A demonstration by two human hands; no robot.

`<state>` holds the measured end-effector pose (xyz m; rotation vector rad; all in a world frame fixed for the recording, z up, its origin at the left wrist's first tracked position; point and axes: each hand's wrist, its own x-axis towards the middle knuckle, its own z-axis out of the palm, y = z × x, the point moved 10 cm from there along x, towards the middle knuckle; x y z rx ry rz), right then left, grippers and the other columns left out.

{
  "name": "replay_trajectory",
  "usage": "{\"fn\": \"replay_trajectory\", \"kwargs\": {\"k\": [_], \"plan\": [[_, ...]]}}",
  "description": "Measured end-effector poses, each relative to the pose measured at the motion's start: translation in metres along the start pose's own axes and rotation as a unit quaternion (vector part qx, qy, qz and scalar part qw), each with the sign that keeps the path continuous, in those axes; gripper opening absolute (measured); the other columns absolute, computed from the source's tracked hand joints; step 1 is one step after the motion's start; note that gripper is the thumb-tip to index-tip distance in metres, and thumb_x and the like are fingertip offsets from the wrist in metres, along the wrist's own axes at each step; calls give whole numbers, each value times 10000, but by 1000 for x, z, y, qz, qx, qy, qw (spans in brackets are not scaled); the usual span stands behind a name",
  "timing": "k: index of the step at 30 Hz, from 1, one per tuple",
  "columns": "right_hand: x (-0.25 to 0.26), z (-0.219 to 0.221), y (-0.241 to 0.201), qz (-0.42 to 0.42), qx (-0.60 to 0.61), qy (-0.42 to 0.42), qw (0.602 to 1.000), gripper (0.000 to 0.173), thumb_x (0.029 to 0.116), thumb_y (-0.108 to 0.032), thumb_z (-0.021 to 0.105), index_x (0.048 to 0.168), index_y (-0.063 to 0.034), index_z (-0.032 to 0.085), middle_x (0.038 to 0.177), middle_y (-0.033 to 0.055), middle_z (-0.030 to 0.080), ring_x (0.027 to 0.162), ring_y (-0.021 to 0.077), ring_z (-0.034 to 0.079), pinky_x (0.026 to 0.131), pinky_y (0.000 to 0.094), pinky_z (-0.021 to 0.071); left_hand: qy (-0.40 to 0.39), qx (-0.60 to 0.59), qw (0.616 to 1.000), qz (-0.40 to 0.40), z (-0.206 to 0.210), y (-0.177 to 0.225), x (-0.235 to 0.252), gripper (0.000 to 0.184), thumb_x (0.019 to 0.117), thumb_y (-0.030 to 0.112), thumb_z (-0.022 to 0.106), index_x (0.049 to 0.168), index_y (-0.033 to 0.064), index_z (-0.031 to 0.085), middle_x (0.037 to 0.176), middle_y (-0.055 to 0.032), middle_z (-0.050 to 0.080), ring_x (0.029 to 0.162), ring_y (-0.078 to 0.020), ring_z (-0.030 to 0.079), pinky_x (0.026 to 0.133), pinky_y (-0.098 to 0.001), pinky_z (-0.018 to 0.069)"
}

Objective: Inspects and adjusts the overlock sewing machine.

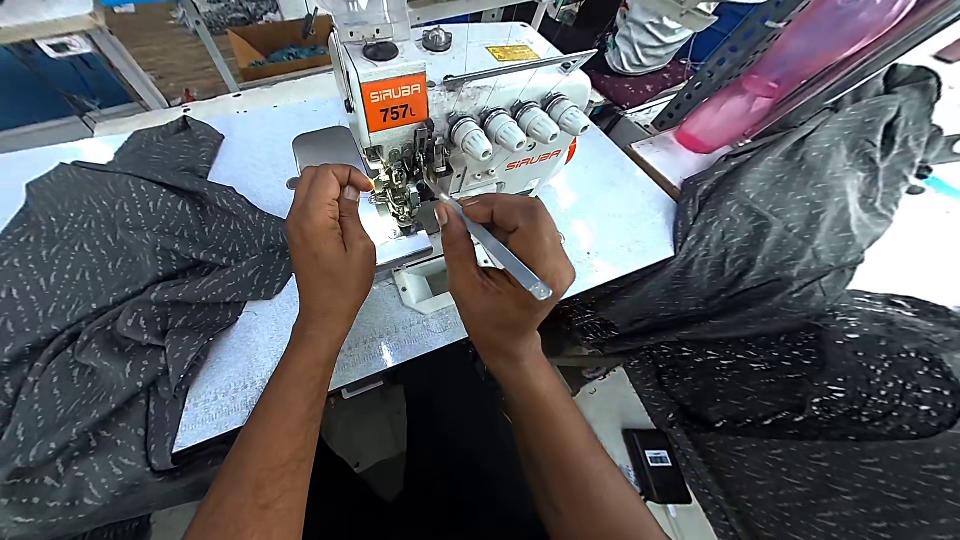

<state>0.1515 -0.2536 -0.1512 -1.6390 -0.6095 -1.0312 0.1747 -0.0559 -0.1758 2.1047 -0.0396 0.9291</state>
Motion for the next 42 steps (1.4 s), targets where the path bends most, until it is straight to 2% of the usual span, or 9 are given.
{"fn": "replay_trajectory", "kwargs": {"k": [5, 11, 17, 26, 35, 42], "plan": [[1, 2, 3, -22, 6, 6, 1000, 92, 864, 25, 769, 904, 43, 688, 904, 132, 705, 823, 141, 703, 702, 239, 610, -2, 1, 1000, 3, 0, 1, 0, 235, 1078, 108, 428, 1087, 66, 659, 954, -24, 556, 796, -79, 529, 704, -226, 438], [6, 7, 4, -10, -11, 9, 1000, 74, 861, 32, 758, 904, 40, 698, 908, 124, 701, 821, 131, 702, 698, 230, 613, 2, 2, 1000, 3, 0, 0, 0, 233, 1078, 110, 429, 1082, 67, 658, 952, -21, 557, 786, -78, 525, 693, -222, 435], [11, 9, 11, 44, 8, 1, 999, 52, 851, 55, 673, 894, 26, 681, 822, 87, 652, 729, 128, 662, 618, 252, 594, 2, 5, 1000, 5, 0, 1, 0, 235, 1078, 113, 431, 1079, 76, 663, 951, -19, 556, 800, -76, 532, 702, -221, 438], [30, 3, 7, 75, 39, -21, 996, 102, 836, 63, 672, 888, -16, 632, 796, 46, 639, 653, 84, 610, 523, 214, 517, -6, 19, 1000, 8, 1, 3, 1, 237, 1073, 110, 437, 1079, 79, 672, 955, -21, 567, 815, -85, 533, 716, -229, 437], [31, 4, 9, 43, 52, 6, 998, 103, 833, 68, 693, 873, -7, 635, 816, 71, 648, 698, 112, 626, 568, 235, 532, -14, 19, 1000, 7, 3, 3, 1, 243, 1077, 117, 434, 1088, 75, 674, 963, -29, 573, 834, -94, 549, 734, -241, 452], [26, 7, 15, 25, 77, 24, 996, 86, 840, 70, 685, 867, 0, 643, 824, 96, 671, 761, 153, 684, 619, 265, 582, -22, 24, 999, -1, 4, 2, 2, 241, 1076, 117, 437, 1088, 77, 675, 958, -26, 569, 833, -93, 547, 729, -239, 449]]}}
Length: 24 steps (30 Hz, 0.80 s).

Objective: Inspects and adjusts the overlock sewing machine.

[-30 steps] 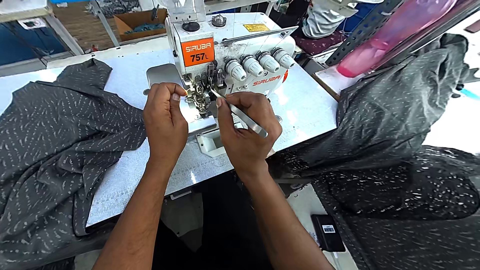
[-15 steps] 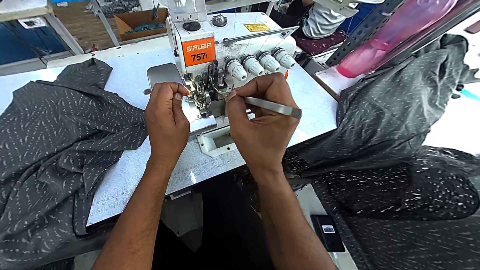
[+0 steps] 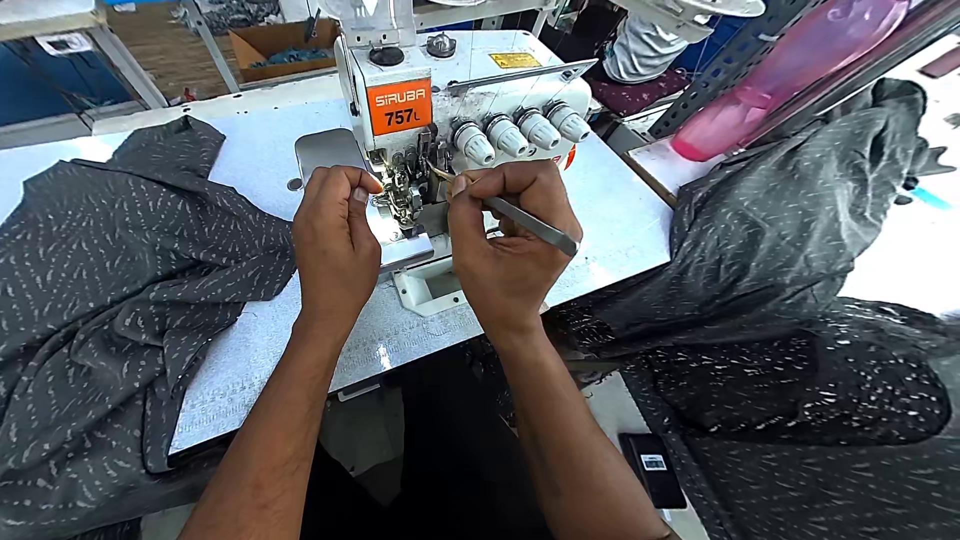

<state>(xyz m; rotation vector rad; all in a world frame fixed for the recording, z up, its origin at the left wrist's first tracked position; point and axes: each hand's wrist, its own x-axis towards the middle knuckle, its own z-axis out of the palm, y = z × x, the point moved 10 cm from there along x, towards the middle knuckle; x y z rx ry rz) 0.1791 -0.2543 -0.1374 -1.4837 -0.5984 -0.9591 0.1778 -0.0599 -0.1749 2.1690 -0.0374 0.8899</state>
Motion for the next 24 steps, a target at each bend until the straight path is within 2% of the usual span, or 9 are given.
{"fn": "replay_trajectory", "kwargs": {"k": [10, 14, 18, 22, 24], "plan": [[-8, 5, 5, -33, -2, -4, 999, 84, 854, 92, 679, 851, 13, 652, 868, 124, 684, 816, 188, 708, 690, 305, 625, -2, 10, 1000, -8, 1, -1, 1, 238, 1073, 124, 453, 1091, 93, 688, 955, -17, 573, 828, -89, 550, 724, -237, 451], [-10, 1, 5, -27, 9, -1, 1000, 93, 852, 96, 680, 889, 22, 637, 887, 133, 700, 822, 191, 724, 694, 310, 637, -20, 24, 1000, -2, 4, 1, 0, 246, 1070, 118, 435, 1078, 100, 680, 961, -27, 571, 838, -117, 559, 729, -276, 463], [-12, -6, 0, -34, 10, 17, 999, 122, 852, 71, 696, 911, 8, 610, 881, 107, 688, 814, 157, 714, 698, 286, 628, -30, 24, 999, 7, 5, 2, 0, 246, 1067, 102, 421, 1065, 95, 666, 962, -35, 567, 850, -131, 562, 739, -295, 464], [-16, -15, -11, -55, -2, 21, 998, 135, 862, 40, 713, 941, -12, 618, 923, 88, 690, 876, 151, 722, 755, 295, 638, -47, -14, 998, 34, 5, 4, -1, 243, 1070, 108, 411, 1047, 90, 652, 975, -21, 571, 885, -97, 564, 769, -259, 465], [-20, -24, -22, -68, -9, 14, 998, 143, 900, 14, 715, 988, -37, 615, 979, 70, 689, 932, 157, 720, 792, 311, 639, -58, -28, 997, 45, 5, 5, -1, 239, 1074, 111, 414, 1041, 91, 650, 974, -13, 573, 891, -87, 563, 775, -252, 464]]}}
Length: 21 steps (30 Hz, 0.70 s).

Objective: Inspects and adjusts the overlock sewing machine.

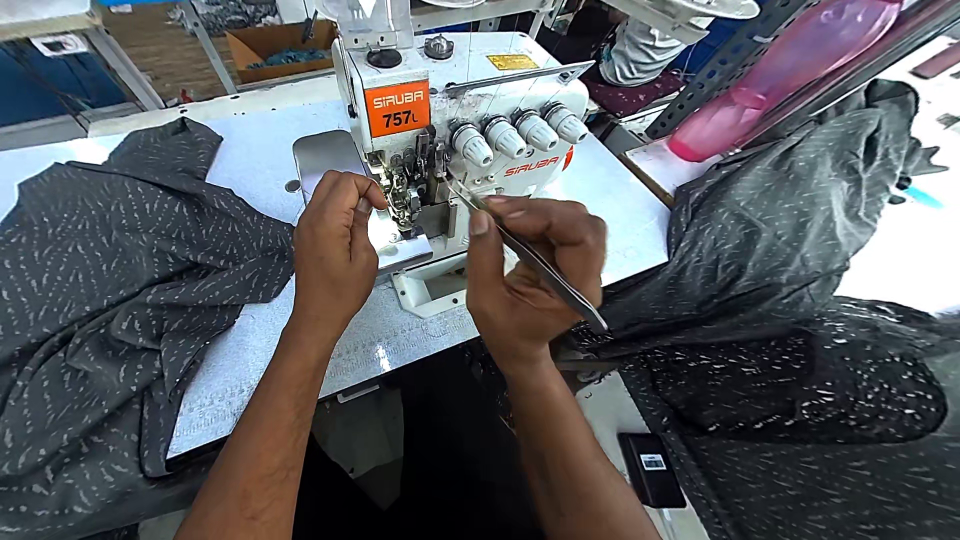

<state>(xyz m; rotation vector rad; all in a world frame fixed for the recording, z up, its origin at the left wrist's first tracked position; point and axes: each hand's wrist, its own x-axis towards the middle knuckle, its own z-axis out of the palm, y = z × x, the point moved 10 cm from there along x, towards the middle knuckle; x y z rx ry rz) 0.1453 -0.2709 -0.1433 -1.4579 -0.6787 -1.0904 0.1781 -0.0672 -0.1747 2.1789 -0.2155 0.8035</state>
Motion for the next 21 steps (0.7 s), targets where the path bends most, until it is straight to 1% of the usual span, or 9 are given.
{"fn": "replay_trajectory", "kwargs": {"k": [3, 6, 9, 12, 15, 17, 19, 20, 21], "plan": [[-1, -20, -10, -12, -1, 12, 1000, 149, 937, -33, 698, 1042, -80, 605, 1025, 20, 676, 989, 144, 700, 849, 320, 621, -19, -18, 1000, 11, 1, 1, -1, 234, 1072, 113, 417, 1031, 89, 646, 976, -11, 578, 885, -79, 562, 767, -241, 464], [1, -39, -10, -9, 0, 30, 1000, 161, 960, -51, 685, 1087, -103, 600, 1045, -6, 681, 1001, 130, 696, 855, 305, 613, -43, -40, 998, 23, 2, 3, -2, 221, 1082, 128, 433, 1020, 85, 641, 979, -9, 575, 886, -68, 565, 763, -219, 469], [1, -53, -5, 5, 11, 36, 999, 149, 986, -68, 644, 1115, -119, 588, 1054, -27, 674, 1009, 127, 691, 863, 306, 606, -59, -51, 996, 47, 5, 1, -3, 230, 1072, 136, 443, 1009, 90, 660, 948, 0, 573, 866, -73, 559, 758, -231, 466], [-1, -60, 1, 32, 21, 24, 999, 131, 996, -82, 628, 1115, -119, 588, 1046, -27, 667, 988, 137, 697, 866, 333, 617, -77, -41, 994, 59, 6, 5, -7, 228, 1075, 137, 446, 994, 73, 650, 945, -14, 566, 837, -74, 556, 731, -225, 471], [-6, -64, 5, 52, 15, 4, 999, 133, 995, -70, 634, 1119, -102, 599, 1072, 0, 668, 1003, 166, 704, 871, 354, 630, -92, -31, 993, 73, 6, 10, -11, 224, 1074, 118, 439, 991, 61, 639, 965, -25, 571, 846, -86, 558, 724, -232, 479], [-6, -72, 8, 34, -16, 2, 999, 144, 996, -70, 644, 1127, -112, 603, 1086, 1, 677, 1014, 170, 708, 875, 367, 633, -117, 1, 988, 103, 7, 17, -17, 230, 1040, 84, 415, 988, 72, 639, 1006, -36, 605, 892, -119, 587, 754, -288, 512], [-4, -88, 19, 16, -97, -2, 995, 150, 1008, -97, 642, 1144, -117, 581, 1093, -8, 676, 1029, 138, 700, 886, 354, 621, -146, 48, 979, 135, 7, 28, -29, 257, 1005, 60, 403, 975, 88, 656, 1014, -46, 638, 950, -178, 617, 796, -386, 506], [0, -97, 29, 18, -160, -16, 987, 148, 1024, -116, 622, 1153, -73, 563, 1100, 25, 665, 1032, 135, 689, 899, 350, 605, -164, 67, 972, 153, 6, 37, -38, 268, 1000, 59, 401, 964, 92, 665, 992, -48, 639, 921, -197, 612, 763, -409, 478], [4, -105, 42, 31, -239, -45, 969, 192, 1047, -142, 590, 1166, 5, 554, 1107, 99, 648, 1023, 163, 671, 899, 352, 582, -183, 82, 965, 169, 6, 46, -49, 276, 990, 68, 403, 957, 108, 675, 970, -40, 640, 895, -203, 611, 737, -418, 471]]}}
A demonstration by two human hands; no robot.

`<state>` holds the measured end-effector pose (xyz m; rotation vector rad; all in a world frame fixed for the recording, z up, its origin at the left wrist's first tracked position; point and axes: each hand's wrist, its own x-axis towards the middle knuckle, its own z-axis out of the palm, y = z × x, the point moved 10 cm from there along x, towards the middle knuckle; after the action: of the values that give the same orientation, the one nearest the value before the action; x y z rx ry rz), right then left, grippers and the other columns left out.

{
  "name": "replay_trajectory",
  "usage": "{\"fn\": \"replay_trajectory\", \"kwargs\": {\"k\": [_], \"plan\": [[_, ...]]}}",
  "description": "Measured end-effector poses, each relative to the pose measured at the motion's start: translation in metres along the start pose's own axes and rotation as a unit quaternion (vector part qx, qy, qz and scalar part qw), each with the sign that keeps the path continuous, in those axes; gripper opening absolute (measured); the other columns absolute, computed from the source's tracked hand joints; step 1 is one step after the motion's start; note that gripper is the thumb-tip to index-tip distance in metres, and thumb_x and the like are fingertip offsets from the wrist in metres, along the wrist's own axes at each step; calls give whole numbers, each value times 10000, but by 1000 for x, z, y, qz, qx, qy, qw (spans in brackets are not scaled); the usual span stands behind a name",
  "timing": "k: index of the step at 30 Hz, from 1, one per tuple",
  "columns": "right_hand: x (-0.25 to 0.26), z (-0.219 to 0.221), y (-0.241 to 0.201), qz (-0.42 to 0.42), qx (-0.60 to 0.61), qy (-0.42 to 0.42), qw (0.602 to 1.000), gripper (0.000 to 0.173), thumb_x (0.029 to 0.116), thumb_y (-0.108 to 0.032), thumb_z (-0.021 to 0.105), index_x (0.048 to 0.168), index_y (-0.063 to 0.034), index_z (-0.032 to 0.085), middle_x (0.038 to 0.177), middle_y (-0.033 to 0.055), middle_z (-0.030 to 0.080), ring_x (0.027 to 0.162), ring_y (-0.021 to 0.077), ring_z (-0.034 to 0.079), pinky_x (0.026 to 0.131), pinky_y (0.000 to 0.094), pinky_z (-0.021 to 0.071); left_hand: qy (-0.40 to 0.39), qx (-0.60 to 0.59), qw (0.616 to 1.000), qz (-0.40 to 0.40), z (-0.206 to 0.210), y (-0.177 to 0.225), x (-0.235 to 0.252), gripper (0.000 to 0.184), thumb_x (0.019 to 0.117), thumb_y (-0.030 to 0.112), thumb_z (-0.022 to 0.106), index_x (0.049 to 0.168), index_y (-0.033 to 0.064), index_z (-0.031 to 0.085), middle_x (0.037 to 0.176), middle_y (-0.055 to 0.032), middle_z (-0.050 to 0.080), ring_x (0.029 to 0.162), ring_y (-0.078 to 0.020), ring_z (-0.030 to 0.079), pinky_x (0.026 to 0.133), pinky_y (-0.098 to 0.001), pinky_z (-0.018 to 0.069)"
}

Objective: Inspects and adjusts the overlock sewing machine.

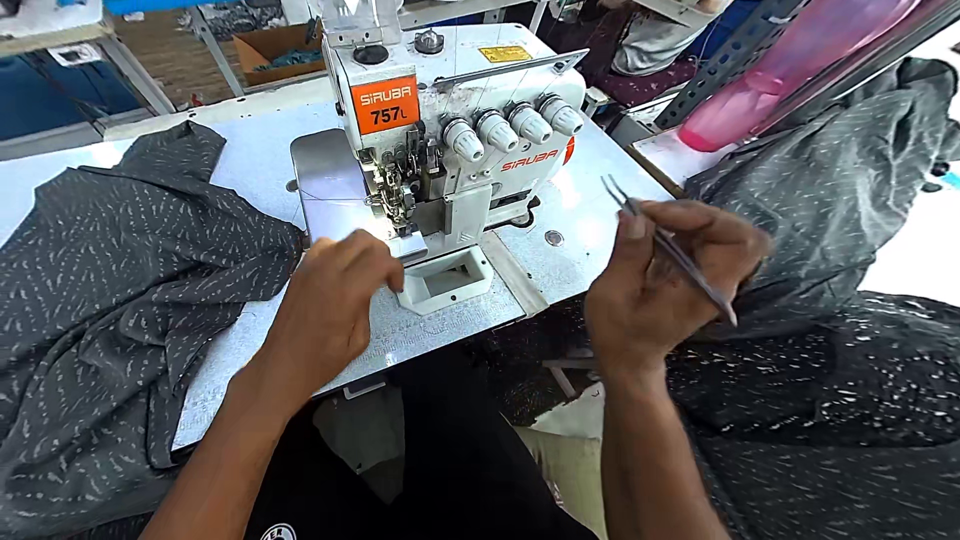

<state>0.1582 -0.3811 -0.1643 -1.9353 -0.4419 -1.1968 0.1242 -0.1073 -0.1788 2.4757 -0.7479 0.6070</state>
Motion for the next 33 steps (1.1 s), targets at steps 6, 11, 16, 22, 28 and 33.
{"fn": "replay_trajectory", "kwargs": {"k": [6, 11, 16, 22, 28, 33], "plan": [[23, 27, 103, 121, -342, -286, 887, 297, 1031, -87, 543, 1291, 57, 553, 1121, 378, 600, 1019, 600, 610, 773, 741, 466, -88, -35, 995, 34, 34, 47, -66, 242, 1017, 87, 439, 966, 165, 662, 957, -23, 659, 836, -163, 637, 679, -318, 522], [9, 39, 162, 152, -396, -375, 824, 231, 965, -61, 651, 1187, -16, 693, 1038, 337, 663, 967, 572, 642, 779, 752, 463, -44, -113, 992, -42, 23, 33, -96, 262, 1086, 141, 359, 1011, 175, 607, 977, 6, 578, 885, -83, 584, 734, -213, 512], [-5, 35, 166, 154, -357, -319, 864, 249, 1037, -187, 587, 1160, -4, 704, 1116, 306, 680, 1066, 553, 627, 835, 734, 458, -13, -61, 997, -43, 16, 36, -111, 233, 1072, 125, 377, 1035, 174, 602, 995, -11, 587, 879, -97, 595, 731, -219, 517], [-40, 52, 13, 73, -89, -263, 958, 280, 1050, -229, 563, 1187, -31, 705, 943, 125, 714, 672, 241, 652, 570, 440, 550, -101, -13, 994, 35, 45, 81, -109, 155, 1014, 80, 529, 983, 147, 665, 990, -55, 672, 847, -207, 655, 714, -352, 555], [-88, 116, -75, 282, 354, -425, 784, 334, 1068, -181, 557, 1394, -127, 604, 849, 15, 743, 498, 93, 592, 422, 223, 508, -141, -65, 983, 94, 81, 108, -115, 141, 1028, 85, 538, 980, 143, 658, 980, -50, 666, 852, -200, 656, 716, -335, 563], [-71, 101, -83, 122, 228, -258, 931, 218, 941, -18, 535, 1049, -42, 723, 668, -26, 625, 498, 34, 535, 434, 194, 467, -109, -78, 991, -16, 67, 66, -118, 216, 1007, 81, 492, 998, 151, 697, 1030, -66, 689, 927, -214, 688, 748, -380, 592]]}}
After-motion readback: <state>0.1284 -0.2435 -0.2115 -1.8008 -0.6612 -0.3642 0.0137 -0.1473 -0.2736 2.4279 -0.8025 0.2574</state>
